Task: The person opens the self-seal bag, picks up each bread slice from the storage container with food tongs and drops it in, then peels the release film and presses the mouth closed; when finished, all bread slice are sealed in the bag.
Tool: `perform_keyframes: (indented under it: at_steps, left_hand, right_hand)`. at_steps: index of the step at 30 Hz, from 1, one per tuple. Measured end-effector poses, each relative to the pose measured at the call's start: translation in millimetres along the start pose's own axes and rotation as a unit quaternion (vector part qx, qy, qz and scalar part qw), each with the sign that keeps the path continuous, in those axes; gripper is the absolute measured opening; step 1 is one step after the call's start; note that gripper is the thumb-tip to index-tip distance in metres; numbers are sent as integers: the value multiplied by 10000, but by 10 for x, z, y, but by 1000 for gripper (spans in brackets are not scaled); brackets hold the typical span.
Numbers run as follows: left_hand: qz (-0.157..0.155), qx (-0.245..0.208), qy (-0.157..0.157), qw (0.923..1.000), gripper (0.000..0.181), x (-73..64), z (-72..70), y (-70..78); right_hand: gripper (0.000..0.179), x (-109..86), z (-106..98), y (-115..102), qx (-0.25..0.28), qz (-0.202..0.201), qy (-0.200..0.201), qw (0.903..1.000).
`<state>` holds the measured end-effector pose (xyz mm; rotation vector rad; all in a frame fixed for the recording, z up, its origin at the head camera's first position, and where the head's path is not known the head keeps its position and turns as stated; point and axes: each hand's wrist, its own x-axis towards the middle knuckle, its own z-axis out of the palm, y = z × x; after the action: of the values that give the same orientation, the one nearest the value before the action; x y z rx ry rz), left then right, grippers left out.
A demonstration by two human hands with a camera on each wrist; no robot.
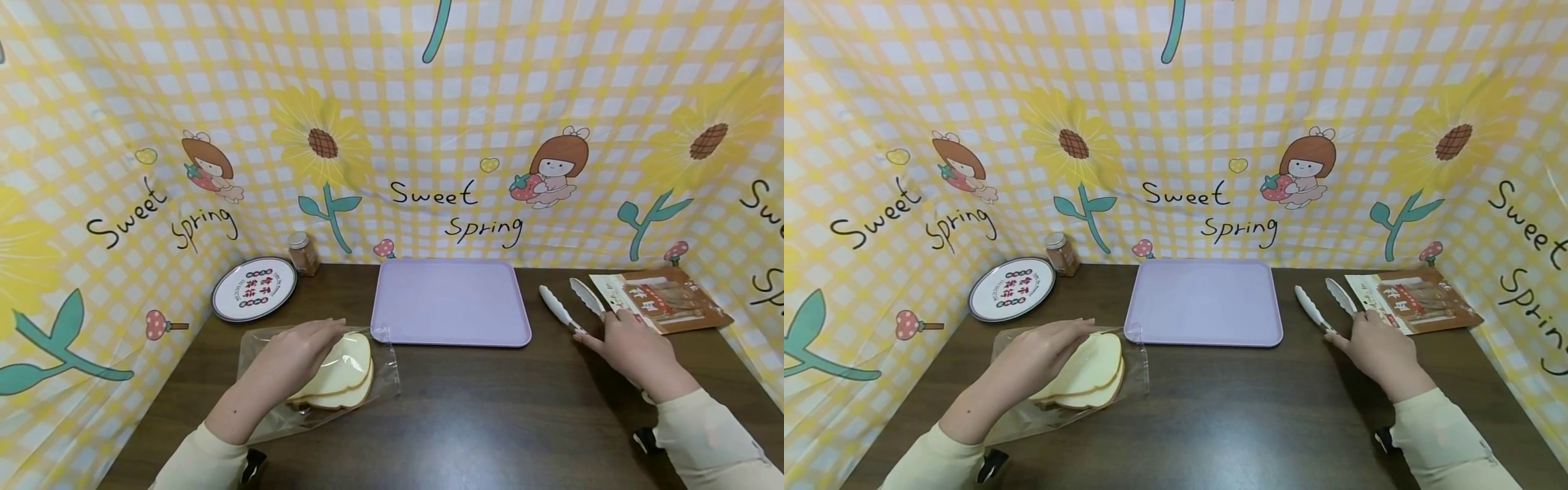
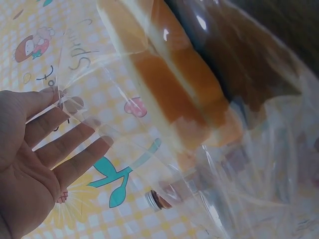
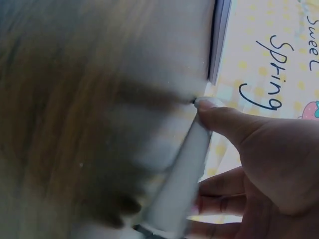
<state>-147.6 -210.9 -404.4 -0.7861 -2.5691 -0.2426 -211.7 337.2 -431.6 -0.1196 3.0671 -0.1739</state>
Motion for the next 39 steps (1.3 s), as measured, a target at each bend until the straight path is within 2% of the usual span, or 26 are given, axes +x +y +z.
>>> perform_keyframes:
  at_steps: [6, 14, 19, 25, 31, 39]
  left_hand:
    - [1, -15, -8, 10000, 24, -6, 2, -9]
    - [70, 61, 45, 9999, 24, -9, -7, -10]
    - [74, 44, -22, 10000, 25, 0, -24, -8]
    - [123, 53, -118, 9998, 25, 12, -42, -11]
    - [-66, 95, -227, 9997, 23, 35, -95, -64]
    - [40, 194, -81, 9998, 27, 191, -265, -216]
  right_hand:
    - [94, -2, -16, 25, 51, 288, -325, 9990]
    - [111, -11, -31, 13, 18, 244, -413, 9988]
    - [106, -13, -47, -13, -27, 187, -425, 9989]
    - [80, -39, -135, -165, -206, -13, 328, 9992]
    - [72, 11, -313, -568, 92, -474, 872, 9950]
    - [39, 47, -491, -1134, 704, -1385, 1447, 9772]
